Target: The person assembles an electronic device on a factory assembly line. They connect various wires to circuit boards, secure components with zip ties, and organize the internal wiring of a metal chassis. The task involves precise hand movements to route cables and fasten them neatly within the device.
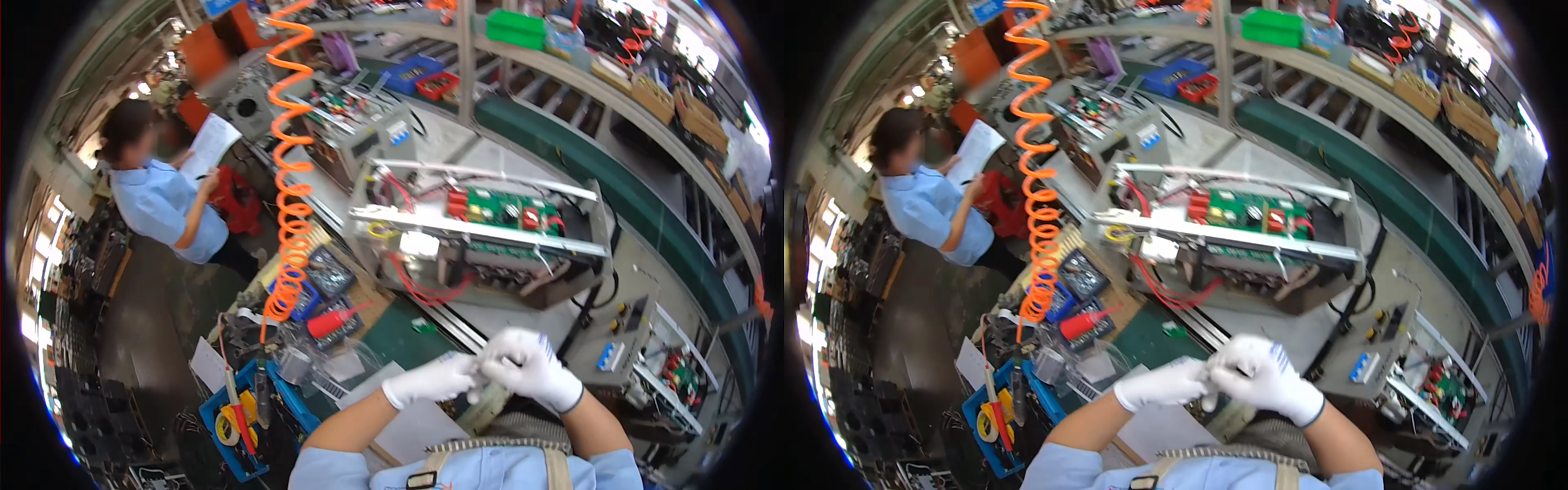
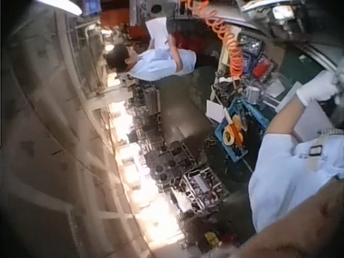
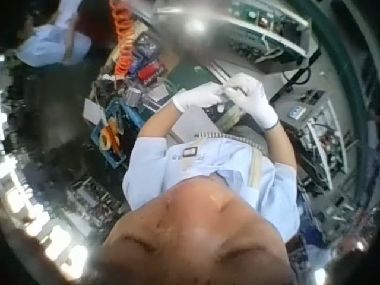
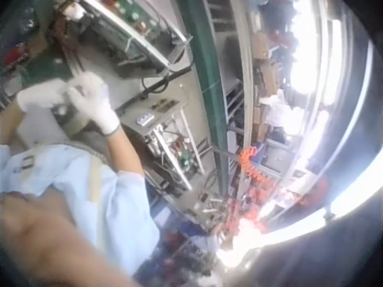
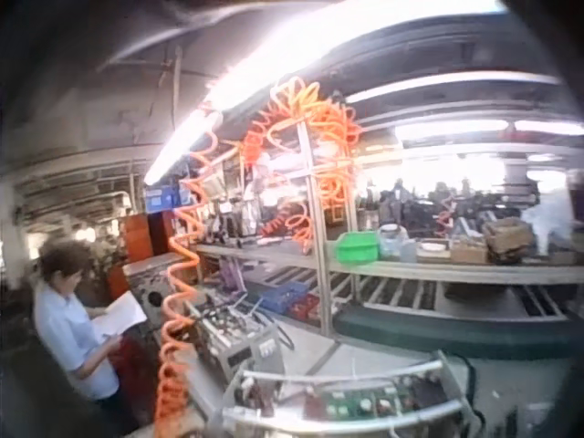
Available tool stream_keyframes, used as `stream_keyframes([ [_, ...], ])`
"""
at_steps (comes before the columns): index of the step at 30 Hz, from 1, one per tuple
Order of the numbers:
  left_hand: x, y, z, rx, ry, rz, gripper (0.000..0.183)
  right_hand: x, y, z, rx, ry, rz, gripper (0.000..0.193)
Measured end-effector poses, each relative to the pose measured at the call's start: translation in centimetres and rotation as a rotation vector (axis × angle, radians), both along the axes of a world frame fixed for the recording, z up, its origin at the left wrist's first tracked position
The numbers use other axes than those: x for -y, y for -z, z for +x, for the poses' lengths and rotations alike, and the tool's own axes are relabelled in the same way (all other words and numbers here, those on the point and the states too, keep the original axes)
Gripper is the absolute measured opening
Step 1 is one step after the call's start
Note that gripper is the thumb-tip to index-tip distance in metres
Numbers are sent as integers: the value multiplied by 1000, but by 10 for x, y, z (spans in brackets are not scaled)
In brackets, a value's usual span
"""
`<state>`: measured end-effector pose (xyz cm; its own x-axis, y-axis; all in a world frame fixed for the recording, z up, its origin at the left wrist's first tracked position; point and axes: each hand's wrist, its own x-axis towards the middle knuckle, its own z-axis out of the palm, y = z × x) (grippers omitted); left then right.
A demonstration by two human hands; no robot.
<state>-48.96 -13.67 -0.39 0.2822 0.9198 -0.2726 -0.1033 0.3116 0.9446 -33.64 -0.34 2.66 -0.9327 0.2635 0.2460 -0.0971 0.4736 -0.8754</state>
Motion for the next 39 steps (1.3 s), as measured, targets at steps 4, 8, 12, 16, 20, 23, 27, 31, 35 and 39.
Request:
stream_keyframes([
  [4, 14, 41, -36, -597, -676, 59, 22, -24, 12, 30, -59, 543, -340, 9],
  [8, -15, -13, -15, -590, -613, 327, 42, -12, 10, 25, 79, 414, -170, 14],
  [12, -14, -10, -16, -807, -243, 292, 33, -15, 15, 14, -6, 420, -319, 22],
  [16, -17, -11, -18, -1240, -149, 326, 22, -23, 12, -5, -45, 275, 676, 37],
  [20, -29, 8, -29, -1131, -247, 525, 18, -32, 39, -11, 135, 295, 609, 18],
  [23, -42, 20, -65, -583, -757, 371, 23, -57, 55, -7, 14, 646, 376, 15],
  [27, -61, 24, -101, -121, -993, 76, 25, -73, 75, -24, 16, 808, 331, 12],
  [31, -71, 38, -115, 368, -902, 76, 20, -72, 71, -47, -108, 731, 561, 15],
  [35, -77, 45, -132, 498, -804, 40, 18, -78, 77, -70, -131, 587, 478, 19],
  [39, -83, 57, -134, 746, -680, 93, 17, -72, 70, -86, -77, 544, 416, 23],
])
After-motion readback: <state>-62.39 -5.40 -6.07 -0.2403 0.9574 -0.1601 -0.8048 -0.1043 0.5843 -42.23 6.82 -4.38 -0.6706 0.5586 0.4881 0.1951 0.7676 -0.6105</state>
